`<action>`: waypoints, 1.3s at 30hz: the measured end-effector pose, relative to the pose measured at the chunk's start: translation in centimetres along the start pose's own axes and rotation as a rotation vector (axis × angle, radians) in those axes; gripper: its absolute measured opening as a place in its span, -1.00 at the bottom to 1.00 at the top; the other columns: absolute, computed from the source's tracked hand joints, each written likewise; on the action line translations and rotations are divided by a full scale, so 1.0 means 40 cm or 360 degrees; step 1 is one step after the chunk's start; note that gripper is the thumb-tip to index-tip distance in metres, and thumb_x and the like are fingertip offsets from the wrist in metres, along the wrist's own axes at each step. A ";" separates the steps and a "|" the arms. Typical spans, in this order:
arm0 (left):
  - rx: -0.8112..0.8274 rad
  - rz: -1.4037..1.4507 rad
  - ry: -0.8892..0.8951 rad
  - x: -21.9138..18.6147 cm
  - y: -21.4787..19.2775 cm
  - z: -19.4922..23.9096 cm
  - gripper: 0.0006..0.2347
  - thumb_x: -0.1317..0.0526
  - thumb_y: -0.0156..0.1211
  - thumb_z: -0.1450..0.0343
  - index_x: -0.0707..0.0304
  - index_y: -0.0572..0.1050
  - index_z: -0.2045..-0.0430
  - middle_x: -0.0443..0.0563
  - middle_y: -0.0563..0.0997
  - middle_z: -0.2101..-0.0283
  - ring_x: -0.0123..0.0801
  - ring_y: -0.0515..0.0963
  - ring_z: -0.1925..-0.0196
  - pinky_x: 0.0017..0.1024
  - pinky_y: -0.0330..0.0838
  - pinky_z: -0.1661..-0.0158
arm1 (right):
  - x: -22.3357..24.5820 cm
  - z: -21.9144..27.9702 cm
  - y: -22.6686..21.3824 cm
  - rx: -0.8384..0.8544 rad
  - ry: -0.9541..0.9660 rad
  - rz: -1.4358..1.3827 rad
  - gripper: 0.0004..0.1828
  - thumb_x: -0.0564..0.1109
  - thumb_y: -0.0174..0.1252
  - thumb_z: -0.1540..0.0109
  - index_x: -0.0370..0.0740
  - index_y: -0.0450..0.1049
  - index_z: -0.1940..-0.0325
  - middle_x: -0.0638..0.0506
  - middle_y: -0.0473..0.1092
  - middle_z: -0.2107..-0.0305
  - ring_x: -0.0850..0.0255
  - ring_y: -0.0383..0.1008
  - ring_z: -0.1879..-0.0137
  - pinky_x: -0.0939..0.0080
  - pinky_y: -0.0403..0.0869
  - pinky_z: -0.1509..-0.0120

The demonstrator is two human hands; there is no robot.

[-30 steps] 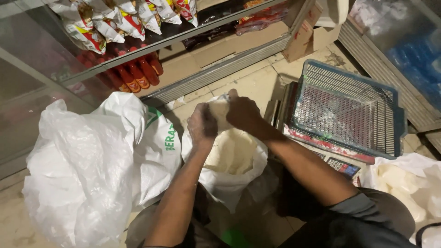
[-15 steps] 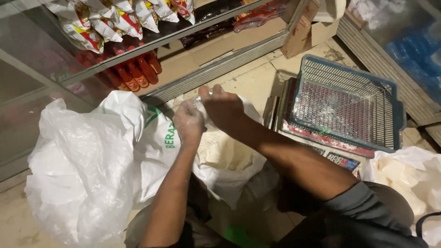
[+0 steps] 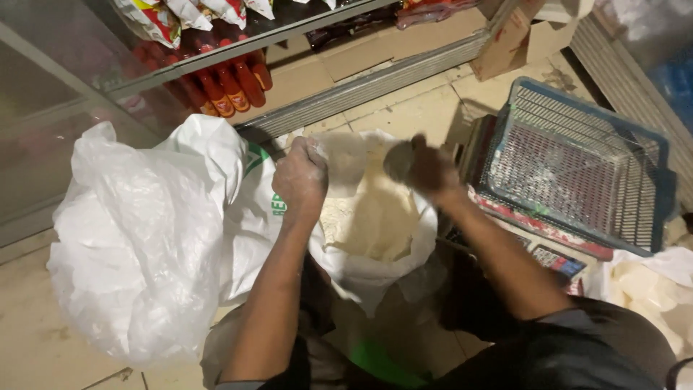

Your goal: Scooping flour from a large sack into smaller plastic bags and weighing them on a digital scale.

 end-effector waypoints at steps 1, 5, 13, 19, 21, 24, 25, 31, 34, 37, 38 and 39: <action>-0.0017 -0.0009 0.0023 0.005 0.006 -0.001 -0.77 0.00 -0.12 -0.50 -0.04 0.52 0.30 0.27 0.64 0.42 0.22 0.69 0.18 0.06 0.55 0.10 | 0.057 -0.026 0.071 0.0079 0.0306 -0.0937 -0.44 -0.02 0.18 -0.20 -0.27 0.33 -0.25 -0.31 0.45 0.08 -0.05 0.53 0.25 0.01 0.53 0.34; -0.0121 0.0120 0.0106 -0.001 -0.011 0.012 -0.77 0.07 -0.15 -0.53 0.06 0.49 0.36 0.29 0.62 0.49 0.22 0.71 0.27 0.06 0.56 0.20 | 0.350 -0.177 0.472 -0.0505 0.0568 -0.1291 -0.31 0.10 0.36 -0.14 -0.36 0.31 -0.18 -0.19 0.48 0.32 -0.09 0.62 0.21 -0.16 0.61 0.19; -0.0292 0.0241 0.0067 0.026 0.015 -0.016 -0.80 0.05 -0.08 -0.50 0.02 0.52 0.33 0.34 0.60 0.51 0.33 0.67 0.29 0.18 0.53 0.19 | 0.344 -0.048 0.075 0.0283 0.0522 -0.1972 -0.56 -0.14 0.08 -0.27 -0.12 0.19 -0.22 -0.21 0.50 0.14 -0.19 0.60 -0.04 -0.23 0.52 -0.07; -0.0271 0.0219 0.0063 0.017 0.019 -0.004 -0.80 0.04 -0.07 -0.50 0.01 0.52 0.33 0.31 0.62 0.50 0.30 0.67 0.27 0.16 0.54 0.17 | 0.391 -0.065 0.151 0.0376 0.0305 -0.2124 -0.48 -0.20 0.04 -0.21 -0.06 0.19 -0.27 -0.18 0.56 0.38 -0.09 0.63 0.31 -0.11 0.53 0.25; -0.0237 0.0191 0.0063 0.016 0.018 -0.003 -0.78 0.02 -0.09 -0.51 0.02 0.51 0.33 0.31 0.62 0.50 0.30 0.67 0.26 0.15 0.54 0.16 | 0.411 -0.065 0.154 0.0362 0.0249 -0.2204 -0.45 -0.23 -0.01 -0.21 -0.13 0.21 -0.31 -0.19 0.54 0.52 -0.02 0.60 0.52 -0.04 0.51 0.43; -0.0197 0.0202 0.0110 0.010 0.019 0.005 -0.81 0.05 -0.07 -0.51 -0.01 0.52 0.30 0.31 0.62 0.49 0.30 0.68 0.27 0.15 0.55 0.16 | 0.430 -0.020 0.068 0.0451 0.0079 -0.2045 -0.39 -0.30 0.02 -0.17 -0.24 0.14 -0.33 -0.22 0.53 0.56 -0.04 0.61 0.52 -0.01 0.56 0.46; -0.0183 0.0203 0.0118 0.004 0.016 0.008 -0.77 0.03 -0.11 -0.52 0.02 0.52 0.32 0.31 0.62 0.49 0.30 0.68 0.27 0.14 0.55 0.17 | 0.426 -0.001 0.007 0.0409 -0.0019 -0.1943 -0.38 -0.30 0.02 -0.17 -0.19 0.14 -0.34 -0.20 0.55 0.49 -0.05 0.64 0.42 -0.05 0.58 0.38; -0.0122 0.0234 0.0178 0.004 0.030 0.012 -0.74 -0.01 -0.13 -0.53 0.03 0.51 0.32 0.38 0.62 0.48 0.36 0.66 0.25 0.19 0.53 0.16 | 0.538 -0.075 0.249 0.0152 -0.0414 -0.1724 -0.44 -0.21 0.21 0.00 -0.19 0.38 -0.10 -0.24 0.51 0.14 -0.10 0.49 0.20 -0.10 0.47 0.03; -0.0045 0.0248 0.0164 -0.005 0.026 0.017 -0.72 -0.02 -0.14 -0.53 0.04 0.53 0.30 0.40 0.62 0.45 0.35 0.66 0.21 0.17 0.52 0.12 | 0.541 -0.086 0.361 0.0048 -0.0651 -0.1581 -0.44 -0.20 0.37 0.14 -0.43 0.51 0.07 -0.14 0.45 0.21 0.14 0.31 0.38 0.23 0.42 0.17; 0.0058 0.0254 0.0106 -0.024 0.024 0.013 -0.72 0.00 -0.14 -0.52 0.03 0.55 0.27 0.38 0.64 0.42 0.33 0.66 0.17 0.12 0.52 0.08 | 0.422 -0.048 0.270 0.0544 -0.0108 -0.2486 -0.49 0.05 0.17 -0.11 -0.30 0.40 -0.05 -0.06 0.44 0.37 0.16 0.41 0.42 0.17 0.49 0.36; 0.0106 0.0265 0.0064 -0.026 0.027 0.015 -0.72 0.01 -0.15 -0.52 0.03 0.56 0.26 0.38 0.64 0.41 0.35 0.65 0.16 0.12 0.52 0.07 | 0.375 -0.020 0.218 0.1005 0.0400 -0.3132 -0.50 0.35 -0.01 -0.32 -0.06 0.42 -0.01 -0.08 0.47 0.54 0.06 0.57 0.52 0.01 0.58 0.57; 0.0105 0.0269 0.0071 -0.028 0.028 0.017 -0.72 0.01 -0.15 -0.52 0.03 0.56 0.26 0.38 0.64 0.41 0.35 0.65 0.16 0.12 0.52 0.07 | 0.332 -0.022 0.205 0.0997 0.0405 -0.3131 -0.50 0.35 -0.01 -0.32 -0.06 0.42 -0.01 -0.08 0.47 0.54 0.06 0.57 0.52 0.01 0.58 0.57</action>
Point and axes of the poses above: each hand's wrist, its own z-axis away from the middle knuckle, its own y-axis out of the palm, x = y × z, the point moved 1 cm from there along -z, towards the middle knuckle
